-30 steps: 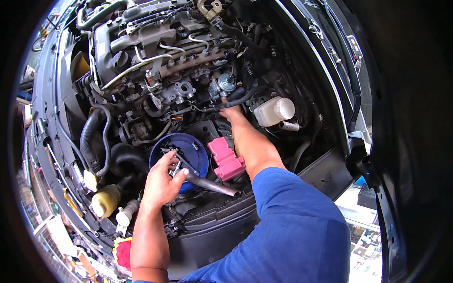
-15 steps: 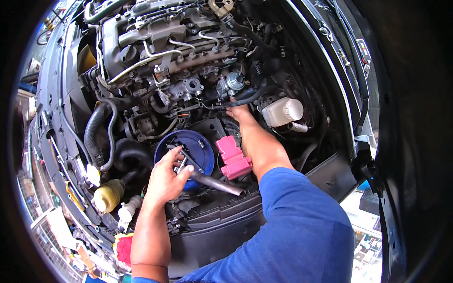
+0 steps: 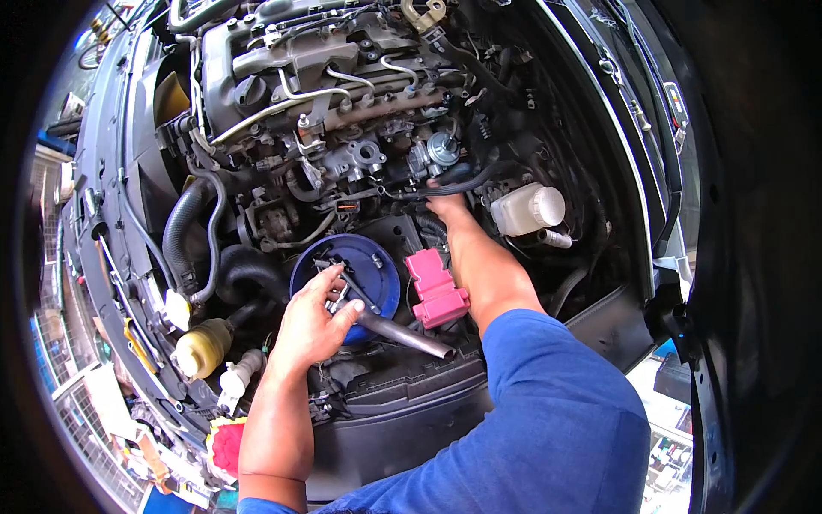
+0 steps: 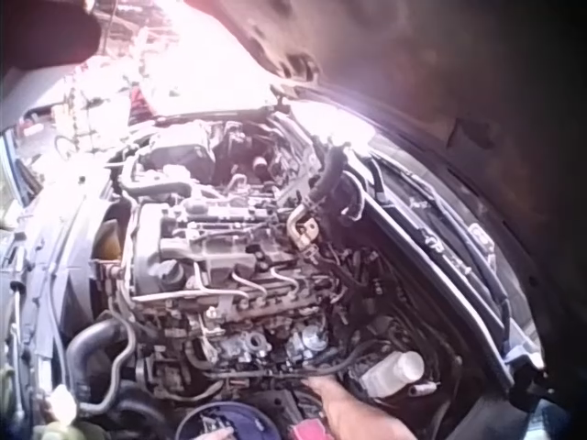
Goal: Repairing or maintaining engine components on a vehicle using tools for leverage.
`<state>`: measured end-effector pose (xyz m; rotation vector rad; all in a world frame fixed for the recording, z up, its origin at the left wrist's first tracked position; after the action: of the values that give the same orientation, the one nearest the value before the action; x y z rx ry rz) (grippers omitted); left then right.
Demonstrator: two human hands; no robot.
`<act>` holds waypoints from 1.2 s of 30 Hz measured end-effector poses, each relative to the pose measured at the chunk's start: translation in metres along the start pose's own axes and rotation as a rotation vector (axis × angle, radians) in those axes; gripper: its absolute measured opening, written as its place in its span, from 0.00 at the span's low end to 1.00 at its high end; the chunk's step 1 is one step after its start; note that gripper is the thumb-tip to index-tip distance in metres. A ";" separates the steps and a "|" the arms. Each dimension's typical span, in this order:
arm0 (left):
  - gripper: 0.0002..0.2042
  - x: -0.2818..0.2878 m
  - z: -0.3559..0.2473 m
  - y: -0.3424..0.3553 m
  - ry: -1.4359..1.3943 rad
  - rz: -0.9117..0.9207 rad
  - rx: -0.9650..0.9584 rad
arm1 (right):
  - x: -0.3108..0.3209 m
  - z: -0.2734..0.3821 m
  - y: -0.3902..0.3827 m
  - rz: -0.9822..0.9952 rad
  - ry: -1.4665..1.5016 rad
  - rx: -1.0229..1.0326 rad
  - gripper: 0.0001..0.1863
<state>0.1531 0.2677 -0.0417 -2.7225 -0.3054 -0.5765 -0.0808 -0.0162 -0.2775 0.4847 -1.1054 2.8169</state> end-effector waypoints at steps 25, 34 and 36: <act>0.33 0.006 -0.001 -0.011 0.046 0.074 0.025 | -0.008 -0.007 -0.008 -0.045 0.110 -0.027 0.10; 0.33 0.000 -0.002 -0.003 0.030 0.078 0.000 | 0.000 0.013 0.008 0.077 -0.439 0.433 0.12; 0.34 -0.003 -0.005 -0.001 0.031 0.064 -0.014 | -0.010 0.017 0.004 0.085 -0.913 0.944 0.14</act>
<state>0.1481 0.2665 -0.0379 -2.7232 -0.2065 -0.6052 -0.0678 -0.0298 -0.2715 1.9139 0.3516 3.0308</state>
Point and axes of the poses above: each hand's wrist, its own y-axis towards the middle knuckle, its own x-axis out of the back of the hand, z = x × y, the point moved 5 cm from there along y, towards the middle knuckle, and after that the axes turned 6 degrees about -z, right-handed, at the moved point
